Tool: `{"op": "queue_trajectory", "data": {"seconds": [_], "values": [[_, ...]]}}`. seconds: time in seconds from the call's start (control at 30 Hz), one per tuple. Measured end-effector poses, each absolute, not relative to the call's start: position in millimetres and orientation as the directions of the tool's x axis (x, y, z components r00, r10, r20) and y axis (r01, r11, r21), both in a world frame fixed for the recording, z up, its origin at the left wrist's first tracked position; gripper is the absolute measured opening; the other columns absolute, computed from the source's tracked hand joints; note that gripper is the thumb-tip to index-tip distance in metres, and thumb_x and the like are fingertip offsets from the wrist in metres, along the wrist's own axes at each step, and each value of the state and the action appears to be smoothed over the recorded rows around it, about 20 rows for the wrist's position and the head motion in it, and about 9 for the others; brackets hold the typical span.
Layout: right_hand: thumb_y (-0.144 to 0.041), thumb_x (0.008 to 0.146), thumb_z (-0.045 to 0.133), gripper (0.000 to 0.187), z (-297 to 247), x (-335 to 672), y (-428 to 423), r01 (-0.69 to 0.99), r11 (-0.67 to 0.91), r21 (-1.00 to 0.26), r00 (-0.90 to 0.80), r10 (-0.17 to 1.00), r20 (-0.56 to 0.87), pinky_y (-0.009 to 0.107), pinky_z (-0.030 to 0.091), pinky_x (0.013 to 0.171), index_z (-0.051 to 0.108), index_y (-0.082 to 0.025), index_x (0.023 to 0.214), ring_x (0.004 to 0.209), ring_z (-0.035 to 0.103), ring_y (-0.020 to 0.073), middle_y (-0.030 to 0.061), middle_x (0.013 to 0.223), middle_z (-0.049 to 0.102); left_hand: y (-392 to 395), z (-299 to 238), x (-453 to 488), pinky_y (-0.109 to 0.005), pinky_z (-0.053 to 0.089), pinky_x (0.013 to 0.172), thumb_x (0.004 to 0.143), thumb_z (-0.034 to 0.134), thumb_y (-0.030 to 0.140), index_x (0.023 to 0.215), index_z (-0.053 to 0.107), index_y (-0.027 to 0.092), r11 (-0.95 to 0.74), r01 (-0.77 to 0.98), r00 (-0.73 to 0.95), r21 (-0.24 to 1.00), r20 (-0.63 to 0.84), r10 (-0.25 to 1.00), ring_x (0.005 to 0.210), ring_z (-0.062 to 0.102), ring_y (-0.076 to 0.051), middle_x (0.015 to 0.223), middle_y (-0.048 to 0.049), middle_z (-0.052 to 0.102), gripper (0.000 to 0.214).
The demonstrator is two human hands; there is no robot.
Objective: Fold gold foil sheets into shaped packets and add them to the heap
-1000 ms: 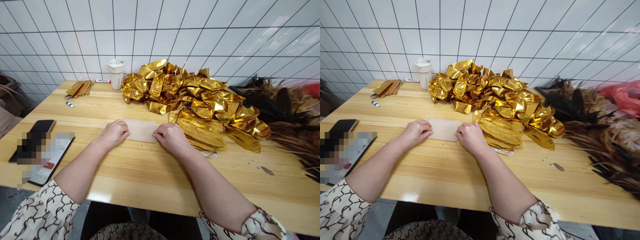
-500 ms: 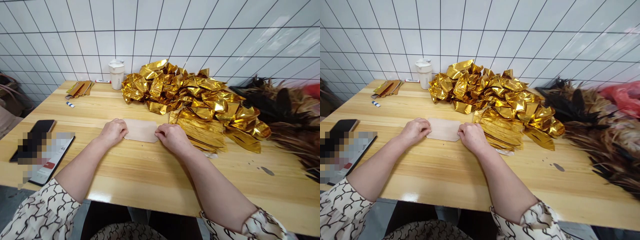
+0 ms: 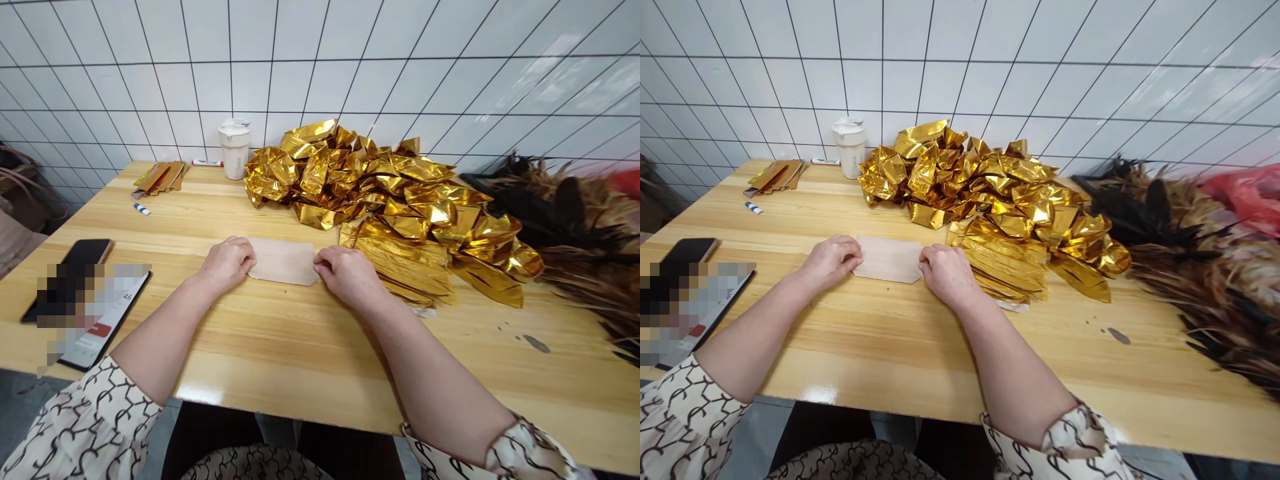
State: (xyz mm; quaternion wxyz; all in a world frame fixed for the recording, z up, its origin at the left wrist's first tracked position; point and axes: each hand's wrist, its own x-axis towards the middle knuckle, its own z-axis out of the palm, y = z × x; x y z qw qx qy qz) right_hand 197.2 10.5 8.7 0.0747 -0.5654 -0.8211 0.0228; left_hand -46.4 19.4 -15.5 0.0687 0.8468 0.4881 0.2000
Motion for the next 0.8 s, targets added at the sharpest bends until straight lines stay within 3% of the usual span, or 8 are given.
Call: {"op": "queue_trajectory", "data": {"seconds": [0.2,0.47,0.8], "values": [[-0.014,0.087,0.045,0.033,3.4,196.8,11.5,0.898,0.432,-0.083,-0.420,0.898,0.134,0.034,0.041,0.081,0.069,-0.018,0.109,0.096,0.057,0.0245,0.0121,0.103,0.066,15.1,-17.7,-42.6,-0.033,0.051,0.075,0.081,0.051,0.012,0.074,0.066,0.020,-0.569,0.782,0.475,0.254,0.347,0.808,0.086,0.060,-0.021,0.087,-0.0056,0.067,0.019],[-0.016,0.092,0.039,0.035,7.7,192.2,5.4,0.885,0.465,-0.031,-0.461,0.884,0.082,0.035,0.034,0.081,0.073,-0.018,0.100,0.093,0.056,0.0234,0.0116,0.094,0.065,3.2,-16.0,-30.1,-0.033,0.050,0.076,0.088,0.046,0.015,0.075,0.067,0.020,-0.696,0.698,0.636,0.170,0.299,0.711,0.085,0.058,-0.020,0.087,-0.0067,0.065,0.025],[-0.018,0.092,0.040,0.034,22.3,181.1,-8.4,0.841,0.520,0.150,-0.519,0.853,-0.052,0.034,0.034,0.079,0.071,-0.013,0.080,0.078,0.061,0.0204,0.0131,0.082,0.069,7.8,-11.2,-35.8,-0.032,0.048,0.077,0.093,0.044,0.023,0.081,0.064,0.019,-0.677,0.729,0.649,0.103,0.210,0.731,0.087,0.057,-0.020,0.088,-0.0059,0.065,0.024]]}}
